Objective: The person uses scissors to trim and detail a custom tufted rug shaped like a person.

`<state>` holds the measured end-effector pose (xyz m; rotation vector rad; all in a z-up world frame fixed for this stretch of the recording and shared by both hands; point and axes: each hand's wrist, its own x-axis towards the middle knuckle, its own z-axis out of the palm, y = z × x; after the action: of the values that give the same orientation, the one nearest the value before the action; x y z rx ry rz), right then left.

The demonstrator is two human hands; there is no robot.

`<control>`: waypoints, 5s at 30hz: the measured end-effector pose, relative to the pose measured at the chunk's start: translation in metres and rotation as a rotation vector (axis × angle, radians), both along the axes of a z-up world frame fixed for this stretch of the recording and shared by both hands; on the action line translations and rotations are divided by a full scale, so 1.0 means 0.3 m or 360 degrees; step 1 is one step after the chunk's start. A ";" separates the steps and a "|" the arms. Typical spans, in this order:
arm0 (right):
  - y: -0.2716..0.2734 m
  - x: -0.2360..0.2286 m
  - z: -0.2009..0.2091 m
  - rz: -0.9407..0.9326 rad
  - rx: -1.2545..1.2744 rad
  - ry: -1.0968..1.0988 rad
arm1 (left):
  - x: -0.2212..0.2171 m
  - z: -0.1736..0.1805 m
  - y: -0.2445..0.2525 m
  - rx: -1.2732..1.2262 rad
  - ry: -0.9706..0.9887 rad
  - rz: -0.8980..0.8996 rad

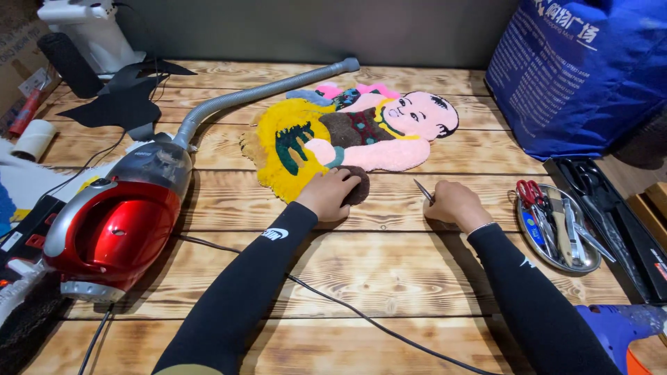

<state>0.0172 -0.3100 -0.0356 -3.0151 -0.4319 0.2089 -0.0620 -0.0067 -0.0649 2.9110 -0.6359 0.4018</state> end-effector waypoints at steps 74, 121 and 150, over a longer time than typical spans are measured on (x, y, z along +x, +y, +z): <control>0.072 -0.132 0.034 0.0548 0.0664 -0.0397 | -0.291 0.088 0.048 -0.0356 -0.0358 -0.0070; 0.069 -0.414 0.157 0.1063 0.0965 -0.0193 | -0.324 0.330 0.160 -0.0962 0.0510 -0.0520; 0.050 -0.373 0.108 0.1515 0.0650 -0.0330 | -0.398 0.288 0.115 -0.0578 0.0411 -0.0315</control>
<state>-0.0948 -0.2949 -0.0033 -2.2150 -1.6560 -0.1298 -0.1813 0.0277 0.0214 2.4723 -0.7159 0.1000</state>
